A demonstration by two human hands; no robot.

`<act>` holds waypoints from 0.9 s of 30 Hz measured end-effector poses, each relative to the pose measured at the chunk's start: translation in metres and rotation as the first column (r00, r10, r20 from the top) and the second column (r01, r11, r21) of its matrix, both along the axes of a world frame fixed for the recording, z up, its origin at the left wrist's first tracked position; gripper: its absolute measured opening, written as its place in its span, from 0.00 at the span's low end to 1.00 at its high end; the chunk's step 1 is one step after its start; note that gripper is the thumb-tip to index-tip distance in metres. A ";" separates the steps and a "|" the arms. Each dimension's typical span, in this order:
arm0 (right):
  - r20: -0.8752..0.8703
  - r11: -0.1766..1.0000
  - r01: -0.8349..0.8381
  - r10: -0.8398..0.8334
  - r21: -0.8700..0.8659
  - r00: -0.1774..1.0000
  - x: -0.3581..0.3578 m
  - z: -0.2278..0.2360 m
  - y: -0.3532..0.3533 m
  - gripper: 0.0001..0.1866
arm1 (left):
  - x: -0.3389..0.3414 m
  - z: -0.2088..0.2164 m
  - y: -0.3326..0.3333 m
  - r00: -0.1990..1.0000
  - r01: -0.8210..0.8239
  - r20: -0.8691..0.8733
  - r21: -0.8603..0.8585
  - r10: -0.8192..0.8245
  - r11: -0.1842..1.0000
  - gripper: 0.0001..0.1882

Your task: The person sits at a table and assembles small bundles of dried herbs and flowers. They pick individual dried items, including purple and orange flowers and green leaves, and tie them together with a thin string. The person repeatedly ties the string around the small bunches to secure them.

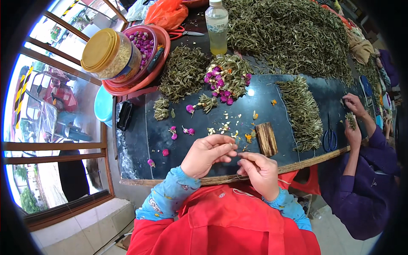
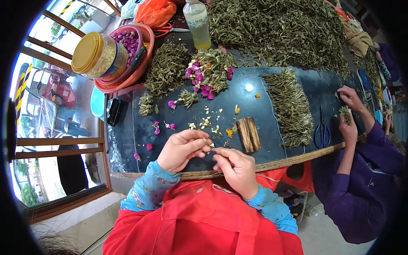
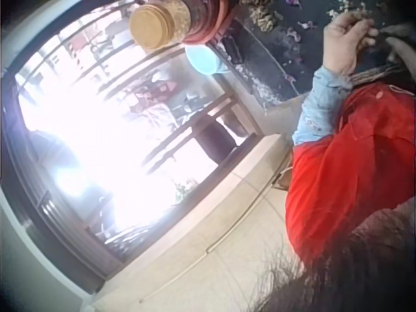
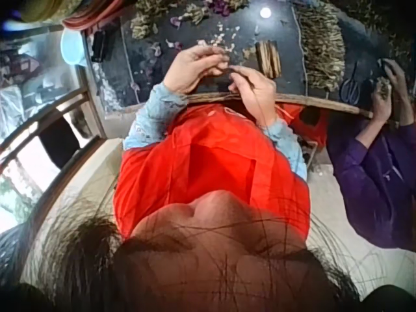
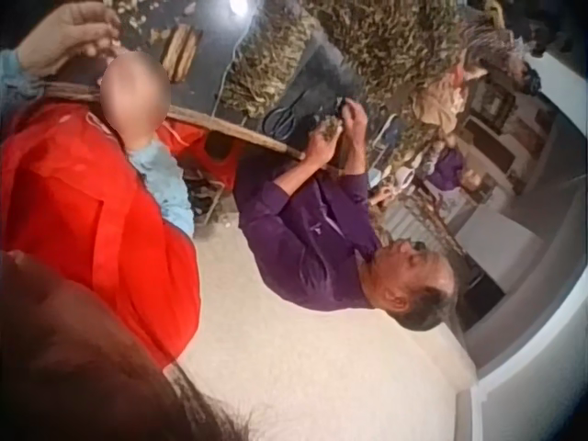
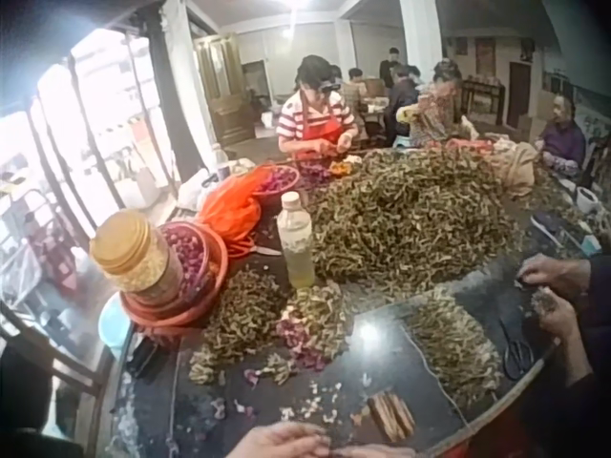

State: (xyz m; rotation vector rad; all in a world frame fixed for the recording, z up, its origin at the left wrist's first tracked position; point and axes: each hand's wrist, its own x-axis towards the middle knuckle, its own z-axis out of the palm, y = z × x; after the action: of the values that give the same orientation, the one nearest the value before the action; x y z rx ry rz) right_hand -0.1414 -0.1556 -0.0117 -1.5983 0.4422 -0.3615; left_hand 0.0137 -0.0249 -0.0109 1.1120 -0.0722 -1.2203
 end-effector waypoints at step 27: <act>-0.001 0.985 -0.049 0.049 -0.163 0.999 -0.004 0.013 0.011 0.08 | -0.021 0.001 0.022 0.990 -0.121 -0.104 -0.249 0.098 0.961 0.06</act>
State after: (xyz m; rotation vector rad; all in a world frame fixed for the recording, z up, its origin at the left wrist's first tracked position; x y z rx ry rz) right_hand -0.1451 -0.1444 0.0008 -1.7644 0.3774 -0.3704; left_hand -0.0076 -0.0025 -0.0103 0.8242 -0.0943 -1.1258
